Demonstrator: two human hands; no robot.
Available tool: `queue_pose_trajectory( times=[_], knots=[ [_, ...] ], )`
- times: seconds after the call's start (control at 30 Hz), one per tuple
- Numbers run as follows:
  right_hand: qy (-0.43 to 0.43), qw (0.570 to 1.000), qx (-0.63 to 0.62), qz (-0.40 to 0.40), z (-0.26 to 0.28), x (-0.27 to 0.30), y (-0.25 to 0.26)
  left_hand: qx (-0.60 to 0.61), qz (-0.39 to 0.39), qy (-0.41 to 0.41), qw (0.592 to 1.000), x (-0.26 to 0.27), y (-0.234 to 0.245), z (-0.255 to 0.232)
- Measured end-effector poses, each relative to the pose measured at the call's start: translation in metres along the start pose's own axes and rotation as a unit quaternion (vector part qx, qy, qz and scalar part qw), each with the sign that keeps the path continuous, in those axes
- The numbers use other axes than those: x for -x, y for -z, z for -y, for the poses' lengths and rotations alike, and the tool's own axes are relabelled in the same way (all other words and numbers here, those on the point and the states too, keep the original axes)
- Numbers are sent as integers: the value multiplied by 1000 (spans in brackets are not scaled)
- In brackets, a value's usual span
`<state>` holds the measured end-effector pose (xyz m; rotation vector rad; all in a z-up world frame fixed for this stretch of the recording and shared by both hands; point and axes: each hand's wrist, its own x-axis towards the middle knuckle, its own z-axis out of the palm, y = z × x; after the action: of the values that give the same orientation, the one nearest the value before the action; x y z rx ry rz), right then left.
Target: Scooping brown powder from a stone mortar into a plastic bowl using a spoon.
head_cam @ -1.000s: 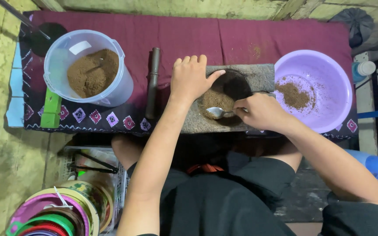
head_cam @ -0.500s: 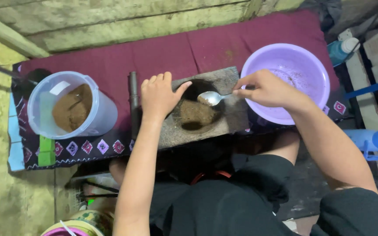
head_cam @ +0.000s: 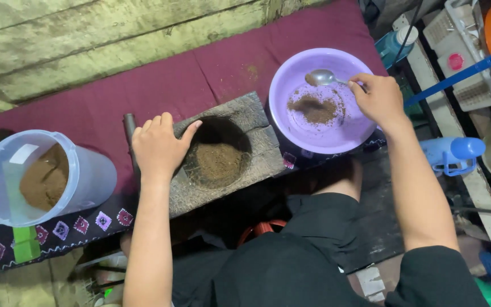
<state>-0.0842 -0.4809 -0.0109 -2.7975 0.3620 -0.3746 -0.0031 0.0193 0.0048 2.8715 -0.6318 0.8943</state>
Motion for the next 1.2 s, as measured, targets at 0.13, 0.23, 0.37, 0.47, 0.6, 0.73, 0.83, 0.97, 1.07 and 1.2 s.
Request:
queue_pose_trajectory(
  times=[0.13, 0.23, 0.37, 0.47, 0.6, 0.73, 0.83, 0.97, 1.07, 1.2],
  knots=[
    [26, 971, 235, -36, -23, 13, -20, -4, -6, 0, 1000, -1, -2, -2],
    [69, 966, 239, -70, 3, 18, -2, -6, -6, 5, 1000, 1, -3, -3],
    [179, 970, 91, -136, 83, 31, 34, 22, 16, 22, 999, -3, 0, -5],
    [293, 951, 7, -94, 157, 48, 52, 32, 26, 34, 999, -4, 1, -7],
    [402, 908, 114, -18, 220, 66, 26, 40, 32, 37, 998, -4, 0, -10],
    [431, 882, 187, -44, 230, 53, -52, 60, 46, 51, 996, -4, -5, -12],
    [452, 859, 237, -39, 237, 53, -60, 76, 14, 51, 996, -3, -12, -12],
    [490, 842, 224, 31, 232, 55, -42, 91, 37, 54, 994, -7, -15, -14],
    [528, 822, 198, 80, 230, 55, -22, 101, 62, 55, 991, -10, -12, -14],
    [580, 791, 143, 134, 216, 43, -13, 102, 77, 55, 990, -10, -10, -14]
  ],
)
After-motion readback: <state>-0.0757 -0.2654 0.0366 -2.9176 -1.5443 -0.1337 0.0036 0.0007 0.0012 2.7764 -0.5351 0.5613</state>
